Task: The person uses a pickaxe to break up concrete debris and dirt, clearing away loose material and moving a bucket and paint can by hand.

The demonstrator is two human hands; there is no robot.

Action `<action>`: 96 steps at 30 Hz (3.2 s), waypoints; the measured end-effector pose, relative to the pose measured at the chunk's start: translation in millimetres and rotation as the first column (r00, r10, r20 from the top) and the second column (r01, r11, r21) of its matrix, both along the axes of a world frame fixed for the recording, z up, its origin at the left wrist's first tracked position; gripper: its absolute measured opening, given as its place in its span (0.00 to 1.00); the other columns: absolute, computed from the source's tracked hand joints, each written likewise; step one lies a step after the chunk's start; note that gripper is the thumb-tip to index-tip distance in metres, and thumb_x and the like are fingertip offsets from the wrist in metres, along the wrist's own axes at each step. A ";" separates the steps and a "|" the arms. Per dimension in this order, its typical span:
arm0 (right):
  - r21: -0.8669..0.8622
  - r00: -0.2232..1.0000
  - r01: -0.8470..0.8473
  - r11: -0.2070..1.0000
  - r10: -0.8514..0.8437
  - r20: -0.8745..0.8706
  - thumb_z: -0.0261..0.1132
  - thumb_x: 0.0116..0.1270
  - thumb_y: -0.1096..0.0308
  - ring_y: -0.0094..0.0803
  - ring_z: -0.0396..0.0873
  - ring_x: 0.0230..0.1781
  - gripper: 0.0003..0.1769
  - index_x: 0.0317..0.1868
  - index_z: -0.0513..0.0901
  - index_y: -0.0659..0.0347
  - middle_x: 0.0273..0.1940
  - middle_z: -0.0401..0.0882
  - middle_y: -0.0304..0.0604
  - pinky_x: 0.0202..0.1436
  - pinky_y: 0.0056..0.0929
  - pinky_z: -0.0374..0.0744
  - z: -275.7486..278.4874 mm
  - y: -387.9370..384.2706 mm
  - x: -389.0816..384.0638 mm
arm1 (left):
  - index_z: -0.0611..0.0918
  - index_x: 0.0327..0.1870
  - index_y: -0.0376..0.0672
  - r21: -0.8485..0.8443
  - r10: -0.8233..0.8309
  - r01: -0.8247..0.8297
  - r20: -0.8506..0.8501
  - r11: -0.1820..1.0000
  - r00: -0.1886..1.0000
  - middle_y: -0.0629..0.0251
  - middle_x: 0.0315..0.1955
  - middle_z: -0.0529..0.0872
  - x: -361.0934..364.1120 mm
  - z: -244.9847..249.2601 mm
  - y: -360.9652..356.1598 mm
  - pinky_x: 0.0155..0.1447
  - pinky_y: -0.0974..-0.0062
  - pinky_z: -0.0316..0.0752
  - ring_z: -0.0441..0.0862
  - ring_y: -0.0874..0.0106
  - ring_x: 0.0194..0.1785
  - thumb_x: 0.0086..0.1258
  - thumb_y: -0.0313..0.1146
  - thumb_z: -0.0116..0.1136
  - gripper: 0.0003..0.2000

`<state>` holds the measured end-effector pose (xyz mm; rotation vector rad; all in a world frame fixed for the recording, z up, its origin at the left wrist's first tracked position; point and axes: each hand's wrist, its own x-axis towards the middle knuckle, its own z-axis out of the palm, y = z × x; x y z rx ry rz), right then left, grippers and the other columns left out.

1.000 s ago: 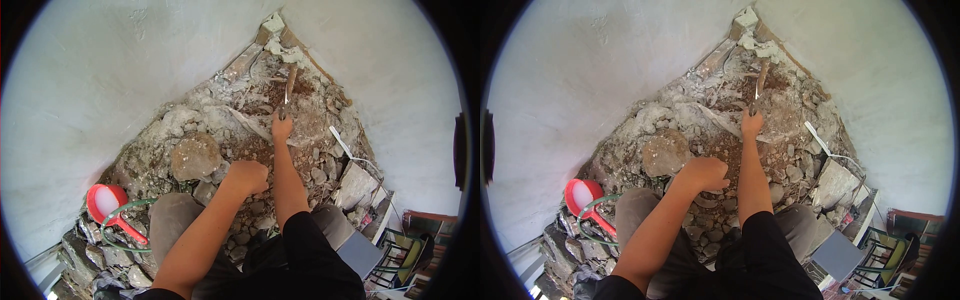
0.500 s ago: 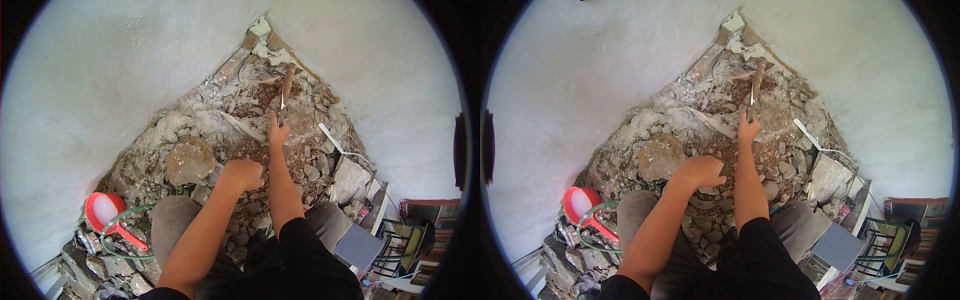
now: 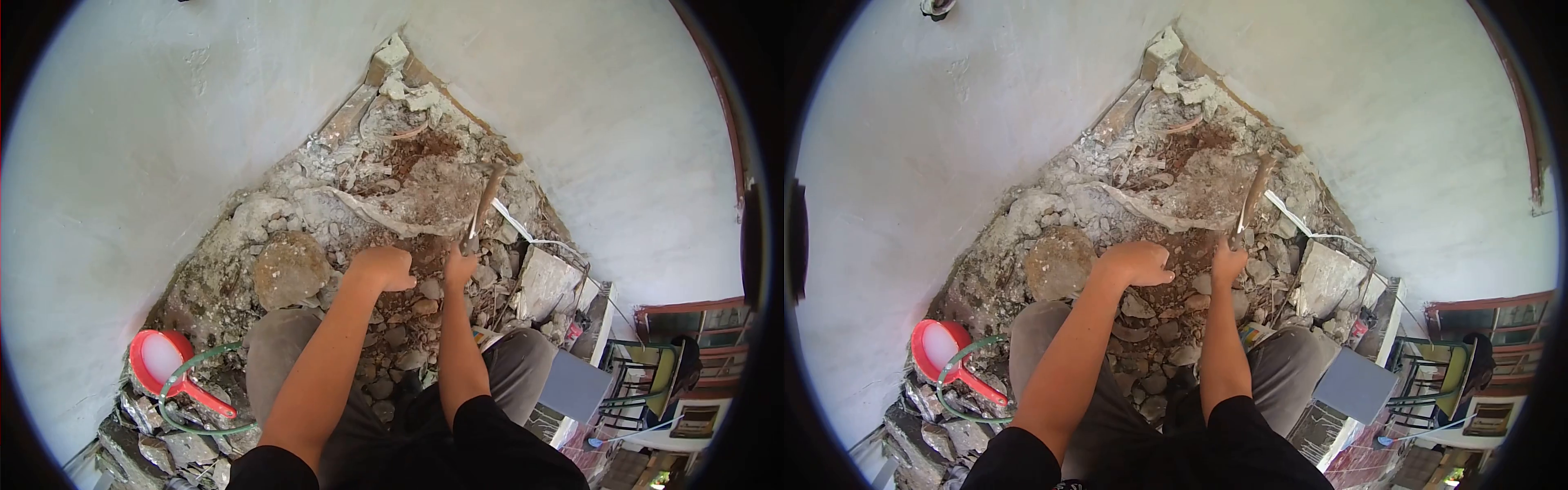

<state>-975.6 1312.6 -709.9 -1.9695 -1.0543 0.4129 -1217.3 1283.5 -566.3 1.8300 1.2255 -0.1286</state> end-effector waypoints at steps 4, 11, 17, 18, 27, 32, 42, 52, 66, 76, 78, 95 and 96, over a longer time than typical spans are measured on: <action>0.428 0.990 -0.066 0.901 0.115 -0.088 0.63 0.68 0.64 0.24 0.65 0.15 0.17 0.24 0.74 0.67 0.15 0.69 0.38 0.21 0.32 0.64 88.6 50.5 17.0 | 0.83 0.44 0.38 -0.071 -0.066 0.065 -0.015 0.995 0.998 0.53 0.42 0.85 19.0 0.4 7.3 0.50 0.59 0.77 0.83 0.58 0.46 0.63 0.47 0.54 0.20; 0.711 0.845 -0.023 0.703 0.394 -0.361 0.60 0.71 0.65 0.21 0.62 0.14 0.22 0.19 0.64 0.59 0.15 0.65 0.35 0.18 0.24 0.61 143.3 66.7 -14.5 | 0.82 0.46 0.37 0.043 -0.118 0.116 0.046 0.992 0.992 0.53 0.46 0.84 49.3 -9.2 12.6 0.52 0.58 0.77 0.82 0.58 0.47 0.63 0.48 0.54 0.22; -0.203 0.985 -0.031 0.979 0.065 0.162 0.64 0.58 0.62 0.55 0.83 0.31 0.19 0.29 0.80 0.77 0.28 0.81 0.62 0.39 0.47 0.78 -5.7 39.1 13.1 | 0.83 0.46 0.38 -0.039 -0.145 0.144 -0.017 0.989 0.989 0.54 0.44 0.84 43.6 -4.7 10.5 0.51 0.58 0.78 0.83 0.58 0.47 0.63 0.48 0.54 0.22; -0.293 0.992 -0.012 0.956 0.048 0.116 0.65 0.57 0.61 0.58 0.82 0.36 0.20 0.31 0.81 0.77 0.30 0.81 0.65 0.43 0.47 0.78 -11.4 37.4 16.3 | 0.83 0.46 0.38 -0.033 -0.122 0.122 -0.018 0.992 0.992 0.54 0.44 0.84 41.3 -5.6 7.9 0.50 0.58 0.78 0.83 0.58 0.46 0.63 0.48 0.54 0.21; -0.376 0.997 -0.046 0.925 0.063 0.033 0.64 0.54 0.62 0.57 0.83 0.36 0.20 0.36 0.81 0.76 0.32 0.82 0.65 0.42 0.46 0.79 -39.6 44.8 38.0 | 0.83 0.51 0.42 -0.072 -0.072 0.067 -0.067 0.995 0.995 0.56 0.53 0.83 17.9 -0.9 7.6 0.56 0.59 0.78 0.82 0.58 0.53 0.60 0.42 0.55 0.21; -0.376 0.981 -0.088 0.923 0.015 -0.193 0.66 0.55 0.63 0.43 0.82 0.24 0.17 0.33 0.78 0.74 0.24 0.80 0.53 0.26 0.39 0.78 -6.5 44.3 32.9 | 0.83 0.51 0.42 -0.077 -0.063 0.058 -0.056 0.995 0.996 0.55 0.51 0.83 15.0 -2.4 9.9 0.56 0.59 0.78 0.82 0.58 0.53 0.60 0.43 0.55 0.21; -0.277 0.926 -0.302 0.912 0.211 -0.314 0.68 0.60 0.60 0.23 0.68 0.14 0.15 0.28 0.76 0.64 0.19 0.71 0.37 0.16 0.25 0.64 54.1 48.9 43.5 | 0.82 0.52 0.41 -0.104 -0.095 0.090 -0.038 0.991 0.995 0.54 0.51 0.84 21.1 -1.5 14.2 0.56 0.58 0.78 0.82 0.57 0.52 0.61 0.43 0.57 0.21; 0.140 0.992 -0.070 0.988 0.084 -0.092 0.67 0.61 0.59 0.32 0.72 0.18 0.21 0.25 0.77 0.74 0.18 0.74 0.43 0.27 0.38 0.70 110.9 84.0 53.9 | 0.83 0.48 0.37 -0.025 -0.109 0.109 0.009 0.994 0.994 0.52 0.46 0.85 26.6 -9.4 17.3 0.52 0.60 0.77 0.83 0.58 0.49 0.63 0.48 0.55 0.22; -0.323 0.982 -0.146 0.935 0.099 -0.159 0.63 0.58 0.65 0.34 0.75 0.15 0.14 0.25 0.73 0.67 0.18 0.72 0.42 0.16 0.33 0.71 -20.2 49.1 38.9 | 0.83 0.51 0.41 -0.084 -0.116 0.112 -0.041 0.990 0.992 0.54 0.51 0.83 25.8 -6.4 15.6 0.55 0.61 0.78 0.82 0.59 0.52 0.59 0.42 0.56 0.21; 0.111 0.888 -0.032 0.993 0.079 -0.453 0.63 0.64 0.63 0.23 0.59 0.10 0.15 0.26 0.67 0.58 0.15 0.61 0.32 0.13 0.27 0.60 93.3 53.9 10.3 | 0.80 0.55 0.44 -0.086 -0.086 0.080 -0.067 0.993 0.994 0.56 0.53 0.82 20.2 0.2 10.1 0.56 0.59 0.78 0.82 0.58 0.53 0.61 0.43 0.55 0.22; 0.202 0.794 -0.035 0.979 0.150 -0.589 0.60 0.65 0.65 0.22 0.57 0.10 0.15 0.27 0.63 0.56 0.15 0.56 0.31 0.13 0.27 0.59 89.4 56.4 -12.3 | 0.82 0.45 0.38 0.006 -0.090 0.090 -0.013 0.996 0.996 0.52 0.39 0.85 21.2 -8.7 9.6 0.46 0.58 0.77 0.83 0.58 0.42 0.63 0.47 0.54 0.21; -0.251 0.844 -0.363 0.897 0.202 -0.497 0.69 0.57 0.64 0.27 0.68 0.17 0.12 0.29 0.78 0.63 0.19 0.71 0.34 0.21 0.32 0.67 30.5 5.1 -78.0 | 0.84 0.35 0.37 0.037 -0.040 0.040 0.004 0.999 0.999 0.54 0.33 0.86 9.5 -7.7 10.4 0.44 0.60 0.78 0.84 0.59 0.38 0.60 0.47 0.56 0.19; -0.194 0.872 -0.289 0.938 0.174 -0.457 0.69 0.56 0.64 0.25 0.68 0.16 0.12 0.28 0.77 0.63 0.19 0.71 0.34 0.22 0.31 0.67 41.2 2.7 -78.5 | 0.84 0.37 0.37 0.021 -0.052 0.052 0.011 0.998 0.999 0.53 0.35 0.86 10.5 -5.7 10.3 0.46 0.59 0.78 0.84 0.58 0.40 0.61 0.47 0.56 0.19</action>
